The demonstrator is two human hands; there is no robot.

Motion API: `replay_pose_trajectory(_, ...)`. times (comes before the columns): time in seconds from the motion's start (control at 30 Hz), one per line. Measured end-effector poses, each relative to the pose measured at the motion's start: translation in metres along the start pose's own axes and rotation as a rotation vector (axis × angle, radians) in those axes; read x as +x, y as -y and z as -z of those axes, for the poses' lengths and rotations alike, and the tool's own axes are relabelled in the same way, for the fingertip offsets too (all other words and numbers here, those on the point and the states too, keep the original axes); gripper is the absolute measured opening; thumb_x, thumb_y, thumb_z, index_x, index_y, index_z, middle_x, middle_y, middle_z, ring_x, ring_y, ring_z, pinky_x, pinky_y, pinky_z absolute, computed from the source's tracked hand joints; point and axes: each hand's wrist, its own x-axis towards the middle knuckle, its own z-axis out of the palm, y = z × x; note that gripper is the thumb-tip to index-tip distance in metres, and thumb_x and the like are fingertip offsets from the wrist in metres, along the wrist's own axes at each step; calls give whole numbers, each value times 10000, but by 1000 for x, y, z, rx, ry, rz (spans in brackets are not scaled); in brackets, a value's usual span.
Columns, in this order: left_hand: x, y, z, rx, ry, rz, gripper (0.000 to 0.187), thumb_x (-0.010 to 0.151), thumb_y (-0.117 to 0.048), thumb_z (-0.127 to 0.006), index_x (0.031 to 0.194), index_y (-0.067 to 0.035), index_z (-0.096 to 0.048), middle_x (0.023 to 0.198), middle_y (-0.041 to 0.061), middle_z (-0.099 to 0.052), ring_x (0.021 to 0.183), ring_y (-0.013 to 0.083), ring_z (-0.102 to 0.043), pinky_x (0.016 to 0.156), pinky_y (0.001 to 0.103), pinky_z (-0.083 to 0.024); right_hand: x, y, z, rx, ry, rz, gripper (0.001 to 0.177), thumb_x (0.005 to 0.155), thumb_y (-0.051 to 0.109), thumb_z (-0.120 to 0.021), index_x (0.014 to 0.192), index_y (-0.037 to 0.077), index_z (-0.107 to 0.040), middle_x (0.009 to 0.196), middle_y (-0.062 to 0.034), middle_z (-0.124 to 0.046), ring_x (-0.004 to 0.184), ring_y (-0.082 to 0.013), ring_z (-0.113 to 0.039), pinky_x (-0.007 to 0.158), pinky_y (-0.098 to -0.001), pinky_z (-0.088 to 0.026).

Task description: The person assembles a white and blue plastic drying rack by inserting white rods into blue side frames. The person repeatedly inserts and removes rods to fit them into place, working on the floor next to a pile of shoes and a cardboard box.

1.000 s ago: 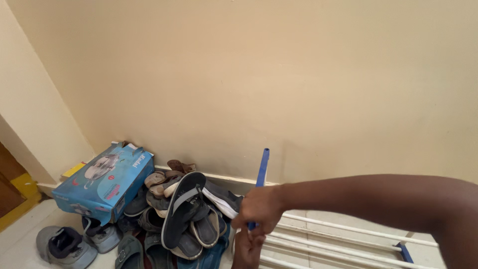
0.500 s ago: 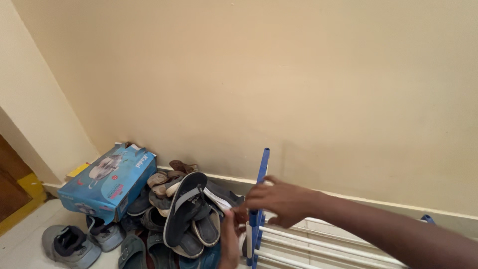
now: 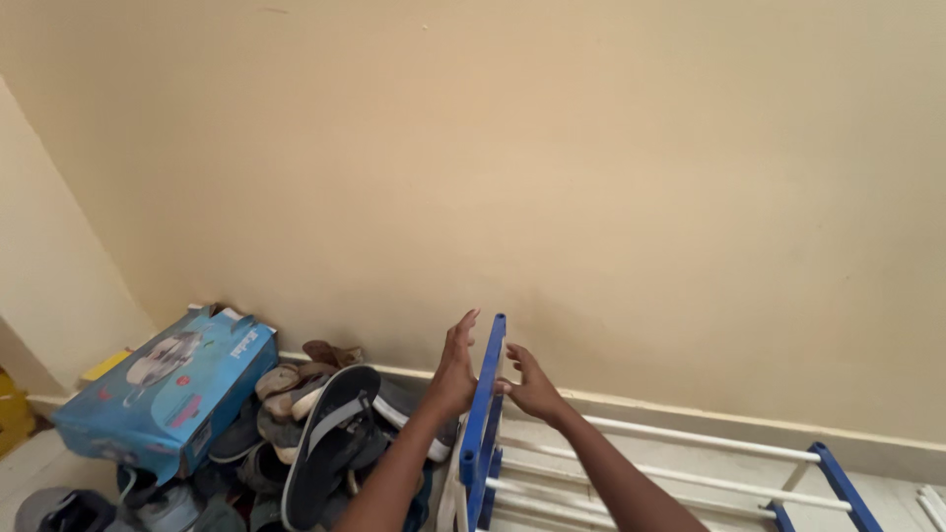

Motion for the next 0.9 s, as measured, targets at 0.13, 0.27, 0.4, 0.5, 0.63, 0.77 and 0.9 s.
replay_pose_trajectory(0.13,27,-30,27,151,132,-81,1370,396,-249,-1029,1555,-289,-298,1587,111,-347,1398,373,-464,1114,479,-459,49,-8,-5,203,24,-123,436,858,129,-763,1249,18,-607,1218,-159,-630,1130,-261,-581,951,-401,-490)
replay_pose_trajectory(0.27,51,-34,28,341,331,-207,1343,380,-337,-1038,1542,-327,-366,1586,57,-406,1404,344,-468,1105,481,-452,74,-13,-10,462,158,-258,172,929,130,-632,1007,-5,-706,925,-111,-690,873,-242,-633,758,-379,-535)
replay_pose_trajectory(0.4,77,-28,23,541,451,-377,1223,381,-485,-1009,1461,-255,-483,1431,90,-549,1293,341,-524,1018,524,-428,86,-20,-19,394,139,-271,249,969,181,-546,987,-26,-684,849,-158,-695,732,-250,-660,649,-338,-561)
replay_pose_trajectory(0.5,95,-20,24,632,586,-585,820,548,-731,-855,1115,-162,-690,1221,60,-703,1201,306,-641,969,457,-523,93,-44,-41,519,45,11,237,940,154,-549,1116,19,-634,995,-87,-680,854,-128,-680,704,-285,-586)
replay_pose_trajectory(0.63,112,-14,23,801,711,-644,644,701,-718,-759,831,-92,-679,958,100,-711,994,304,-684,846,456,-554,95,-83,-64,557,-151,149,302,911,120,-583,1190,14,-534,1015,-89,-631,846,-136,-641,667,-290,-554)
replay_pose_trajectory(0.77,118,-8,3,849,677,-629,358,821,-434,-724,705,-98,-689,847,132,-715,847,330,-706,770,461,-582,101,-91,-85,432,-317,438,235,1007,202,-573,1150,23,-626,1026,-68,-690,895,-146,-677,675,-294,-564)
replay_pose_trajectory(0.9,119,-12,-21,876,580,-453,176,666,-255,-752,652,-85,-705,783,148,-719,789,354,-726,752,448,-597,106,-79,-93,37,-561,169,331,1013,291,-595,1247,59,-561,1149,-63,-686,1067,-153,-679,852,-316,-574)
